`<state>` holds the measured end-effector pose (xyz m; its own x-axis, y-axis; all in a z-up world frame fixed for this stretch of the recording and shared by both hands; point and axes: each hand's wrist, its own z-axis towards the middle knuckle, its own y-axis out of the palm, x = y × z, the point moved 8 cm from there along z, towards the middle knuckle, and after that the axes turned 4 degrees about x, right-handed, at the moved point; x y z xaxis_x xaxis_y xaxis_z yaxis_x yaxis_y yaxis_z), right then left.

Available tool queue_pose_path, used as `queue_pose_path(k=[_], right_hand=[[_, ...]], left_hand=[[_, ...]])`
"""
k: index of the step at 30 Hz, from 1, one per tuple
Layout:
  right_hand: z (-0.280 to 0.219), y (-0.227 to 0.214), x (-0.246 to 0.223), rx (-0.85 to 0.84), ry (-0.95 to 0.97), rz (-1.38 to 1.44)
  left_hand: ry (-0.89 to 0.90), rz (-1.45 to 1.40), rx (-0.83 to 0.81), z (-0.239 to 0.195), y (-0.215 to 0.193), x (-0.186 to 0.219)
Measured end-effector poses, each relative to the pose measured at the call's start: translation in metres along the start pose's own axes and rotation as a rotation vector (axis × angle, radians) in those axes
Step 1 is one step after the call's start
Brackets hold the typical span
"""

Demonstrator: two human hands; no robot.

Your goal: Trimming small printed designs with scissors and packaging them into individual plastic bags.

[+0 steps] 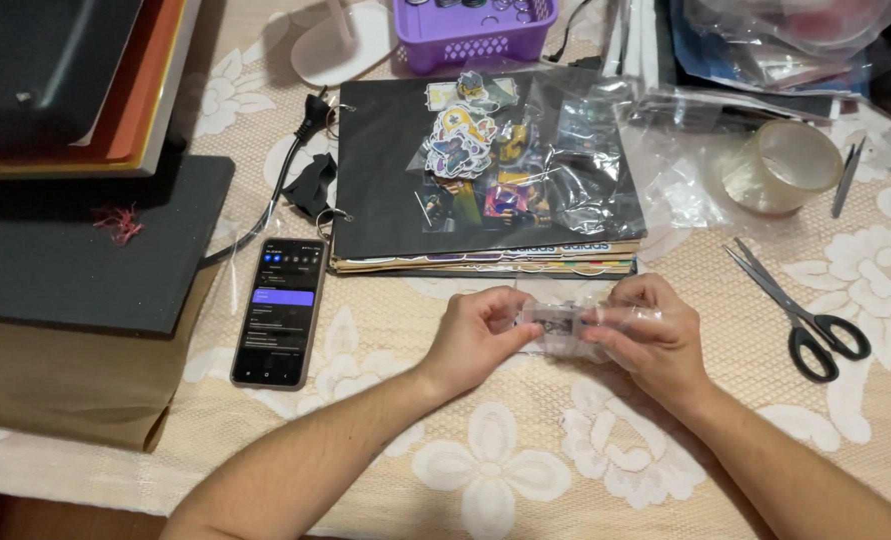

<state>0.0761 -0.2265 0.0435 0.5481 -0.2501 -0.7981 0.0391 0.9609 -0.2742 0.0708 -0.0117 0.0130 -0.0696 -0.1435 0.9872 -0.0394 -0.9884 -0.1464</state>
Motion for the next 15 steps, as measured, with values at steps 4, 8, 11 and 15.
queue_pose_path(k=[4, 8, 11, 15], right_hand=[[0.003, 0.0, 0.0, 0.007, 0.005, -0.222], [-0.002, -0.003, 0.007, 0.014, -0.021, -0.24], [-0.001, 0.004, -0.004, -0.028, 0.004, -0.205], [0.003, 0.01, -0.011, -0.03, 0.035, -0.209]], left_hand=[[0.019, -0.102, -0.055, -0.002, 0.002, 0.024], [0.008, -0.124, -0.1, -0.005, 0.004, 0.03], [-0.053, -0.087, -0.115, -0.004, 0.002, 0.023], [-0.03, -0.052, -0.119, -0.008, 0.002, 0.023]])
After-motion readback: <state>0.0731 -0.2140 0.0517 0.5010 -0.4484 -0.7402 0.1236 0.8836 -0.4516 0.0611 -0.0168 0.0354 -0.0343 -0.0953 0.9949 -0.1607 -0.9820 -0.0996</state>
